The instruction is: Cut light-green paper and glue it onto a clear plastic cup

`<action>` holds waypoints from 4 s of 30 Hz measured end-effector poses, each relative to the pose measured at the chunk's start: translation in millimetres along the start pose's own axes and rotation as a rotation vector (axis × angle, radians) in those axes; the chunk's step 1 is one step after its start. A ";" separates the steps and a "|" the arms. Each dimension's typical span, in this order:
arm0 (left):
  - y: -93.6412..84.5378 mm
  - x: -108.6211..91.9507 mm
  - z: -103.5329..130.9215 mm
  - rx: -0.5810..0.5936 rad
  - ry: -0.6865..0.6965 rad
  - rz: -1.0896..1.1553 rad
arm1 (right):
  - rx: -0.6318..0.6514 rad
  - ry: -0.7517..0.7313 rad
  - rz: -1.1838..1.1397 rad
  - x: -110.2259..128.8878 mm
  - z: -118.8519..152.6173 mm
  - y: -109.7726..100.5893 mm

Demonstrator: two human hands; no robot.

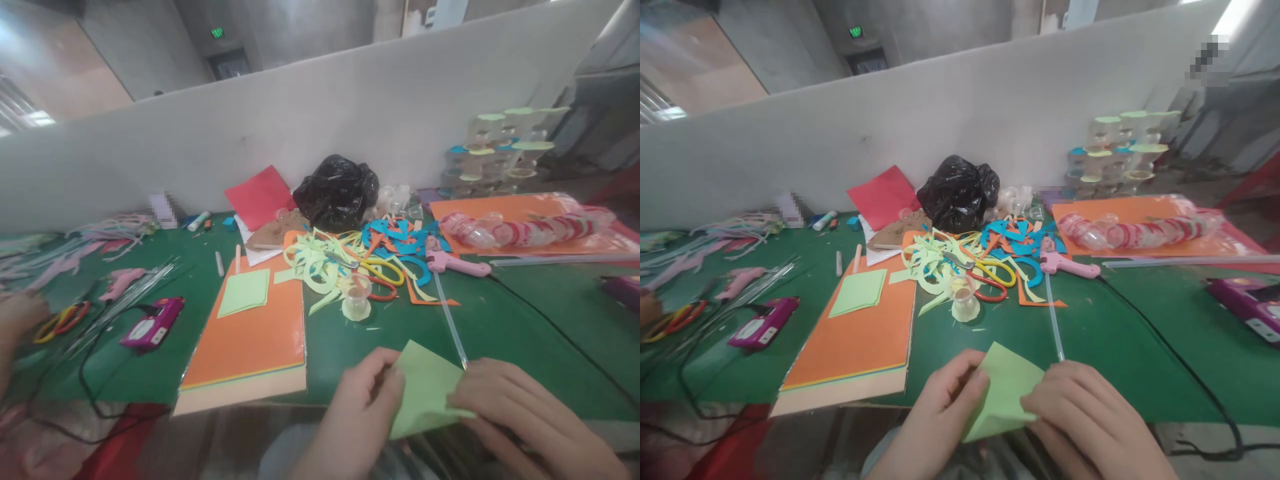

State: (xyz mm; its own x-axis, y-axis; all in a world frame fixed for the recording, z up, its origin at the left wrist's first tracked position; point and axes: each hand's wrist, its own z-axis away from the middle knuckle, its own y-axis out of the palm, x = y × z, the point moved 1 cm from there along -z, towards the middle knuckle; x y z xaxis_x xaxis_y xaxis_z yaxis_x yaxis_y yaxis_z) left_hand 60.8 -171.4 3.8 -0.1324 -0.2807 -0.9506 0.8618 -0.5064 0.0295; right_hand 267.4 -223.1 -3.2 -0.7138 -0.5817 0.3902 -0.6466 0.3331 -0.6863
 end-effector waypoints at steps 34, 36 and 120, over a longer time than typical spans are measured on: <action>2.1 11.7 1.5 0.027 0.084 -0.078 | -0.056 0.662 -0.212 8.8 -27.3 31.8; 1.1 9.4 2.9 0.021 0.070 -0.153 | -0.051 0.681 -0.218 8.3 -27.4 33.1; -2.2 4.5 2.2 -0.270 0.240 -0.481 | 0.063 0.925 -0.663 4.6 -23.7 37.2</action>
State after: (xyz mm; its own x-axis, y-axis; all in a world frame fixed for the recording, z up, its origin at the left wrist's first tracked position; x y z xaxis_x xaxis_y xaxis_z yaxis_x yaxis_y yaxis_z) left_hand 57.3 -173.4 0.1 -0.4512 0.1361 -0.8820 0.8307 -0.2971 -0.4708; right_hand 233.8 -195.8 -12.4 -0.1779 0.1496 0.9726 -0.9744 0.1114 -0.1953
